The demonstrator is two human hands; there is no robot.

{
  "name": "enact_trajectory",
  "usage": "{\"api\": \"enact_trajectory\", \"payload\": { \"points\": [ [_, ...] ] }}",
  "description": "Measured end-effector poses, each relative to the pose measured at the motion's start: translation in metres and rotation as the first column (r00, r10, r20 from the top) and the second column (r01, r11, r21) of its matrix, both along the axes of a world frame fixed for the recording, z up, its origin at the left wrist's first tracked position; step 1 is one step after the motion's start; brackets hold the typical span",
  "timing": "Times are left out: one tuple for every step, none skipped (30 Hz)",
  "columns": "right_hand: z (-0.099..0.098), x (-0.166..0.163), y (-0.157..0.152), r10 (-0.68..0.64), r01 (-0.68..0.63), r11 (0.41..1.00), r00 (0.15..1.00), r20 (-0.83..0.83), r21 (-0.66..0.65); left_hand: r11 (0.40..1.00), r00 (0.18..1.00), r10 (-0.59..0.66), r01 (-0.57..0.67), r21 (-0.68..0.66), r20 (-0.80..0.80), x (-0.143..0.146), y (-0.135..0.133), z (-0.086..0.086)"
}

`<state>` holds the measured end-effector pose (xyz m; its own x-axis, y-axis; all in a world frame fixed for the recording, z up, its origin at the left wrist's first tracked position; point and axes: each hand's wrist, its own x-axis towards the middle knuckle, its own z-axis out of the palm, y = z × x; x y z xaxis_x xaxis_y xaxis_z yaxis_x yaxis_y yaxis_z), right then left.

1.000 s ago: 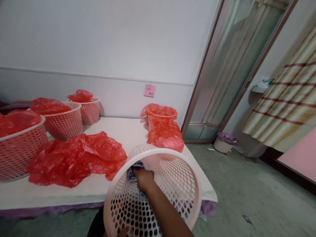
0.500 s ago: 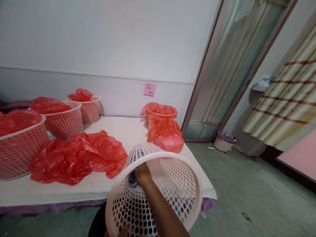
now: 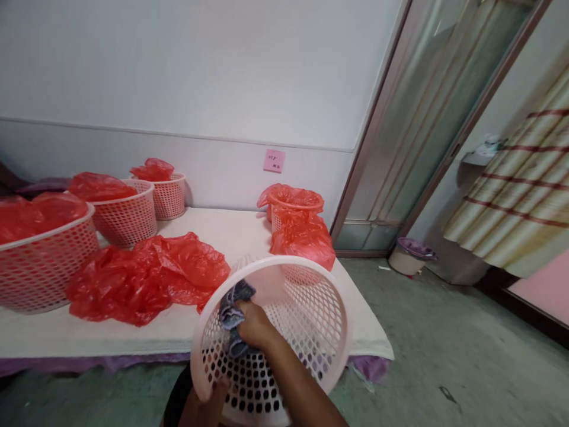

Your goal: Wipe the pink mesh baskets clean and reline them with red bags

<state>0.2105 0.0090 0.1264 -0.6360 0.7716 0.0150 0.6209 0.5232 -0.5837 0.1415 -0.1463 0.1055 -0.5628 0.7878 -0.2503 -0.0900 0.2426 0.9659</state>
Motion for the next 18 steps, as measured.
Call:
{"api": "enact_trajectory", "payload": {
  "points": [
    [0.004, 0.002, -0.007, 0.044, -0.045, 0.999, 0.999, 0.003, 0.024, 1.000, 1.000, -0.002, 0.002, 0.019, -0.005, 0.000, 0.002, 0.001],
    [0.006, 0.005, -0.014, 0.078, -0.079, 0.996, 0.997, 0.016, 0.052, 0.999, 1.000, 0.000, 0.001, 0.040, -0.012, -0.001, 0.003, 0.001],
    [0.007, 0.008, -0.018, 0.091, -0.094, 0.992, 0.995, 0.035, 0.079, 0.998, 1.000, 0.002, -0.001, 0.061, -0.020, -0.002, 0.004, 0.002],
    [0.007, 0.012, -0.020, 0.086, -0.092, 0.990, 0.994, 0.060, 0.104, 0.996, 0.999, 0.001, 0.002, 0.091, -0.032, -0.003, 0.004, 0.004],
    [0.006, 0.016, -0.020, 0.067, -0.077, 0.989, 0.994, 0.085, 0.127, 0.992, 0.999, -0.007, 0.012, 0.125, -0.045, -0.005, 0.004, 0.005],
    [0.004, 0.020, -0.019, 0.036, -0.052, 0.988, 0.993, 0.109, 0.147, 0.987, 0.998, -0.028, 0.037, 0.155, -0.061, -0.007, 0.004, 0.007],
    [0.002, 0.024, -0.016, 0.001, -0.021, 0.986, 0.992, 0.126, 0.163, 0.982, 0.995, -0.053, 0.067, 0.179, -0.081, -0.009, 0.003, 0.010],
    [0.001, 0.026, -0.014, -0.031, 0.006, 0.985, 0.990, 0.137, 0.174, 0.976, 0.991, -0.084, 0.102, 0.192, -0.104, -0.011, 0.003, 0.012],
    [0.000, 0.027, -0.013, -0.052, 0.027, 0.983, 0.989, 0.139, 0.180, 0.971, 0.986, -0.105, 0.130, 0.202, -0.128, -0.012, 0.002, 0.015],
    [0.000, 0.028, -0.012, -0.060, 0.036, 0.983, 0.989, 0.133, 0.179, 0.966, 0.982, -0.116, 0.147, 0.214, -0.151, -0.013, 0.002, 0.018],
    [0.002, 0.027, -0.014, -0.056, 0.035, 0.984, 0.991, 0.119, 0.173, 0.963, 0.979, -0.115, 0.151, 0.224, -0.168, -0.014, 0.002, 0.021],
    [0.006, 0.026, -0.017, -0.043, 0.027, 0.986, 0.994, 0.096, 0.164, 0.960, 0.978, -0.111, 0.151, 0.234, -0.178, -0.014, 0.002, 0.024],
    [0.011, 0.024, -0.022, -0.025, 0.014, 0.988, 0.997, 0.067, 0.154, 0.958, 0.978, -0.103, 0.146, 0.245, -0.179, -0.013, 0.003, 0.026],
    [0.016, 0.022, -0.029, -0.005, 0.000, 0.989, 0.999, 0.035, 0.145, 0.957, 0.980, -0.097, 0.140, 0.253, -0.173, -0.013, 0.004, 0.028],
    [0.022, 0.020, -0.037, 0.015, -0.014, 0.990, 1.000, -0.007, 0.141, 0.957, 0.982, -0.098, 0.138, 0.255, -0.163, -0.013, 0.005, 0.031],
    [0.028, 0.018, -0.046, 0.036, -0.028, 0.989, 0.998, -0.056, 0.143, 0.958, 0.983, -0.100, 0.136, 0.251, -0.152, -0.012, 0.006, 0.033],
    [0.033, 0.017, -0.056, 0.057, -0.041, 0.987, 0.993, -0.100, 0.153, 0.960, 0.985, -0.090, 0.124, 0.250, -0.145, -0.013, 0.007, 0.034],
    [0.037, 0.017, -0.065, 0.073, -0.050, 0.984, 0.989, -0.132, 0.170, 0.963, 0.987, -0.068, 0.103, 0.250, -0.145, -0.013, 0.008, 0.036]
  ]
}}
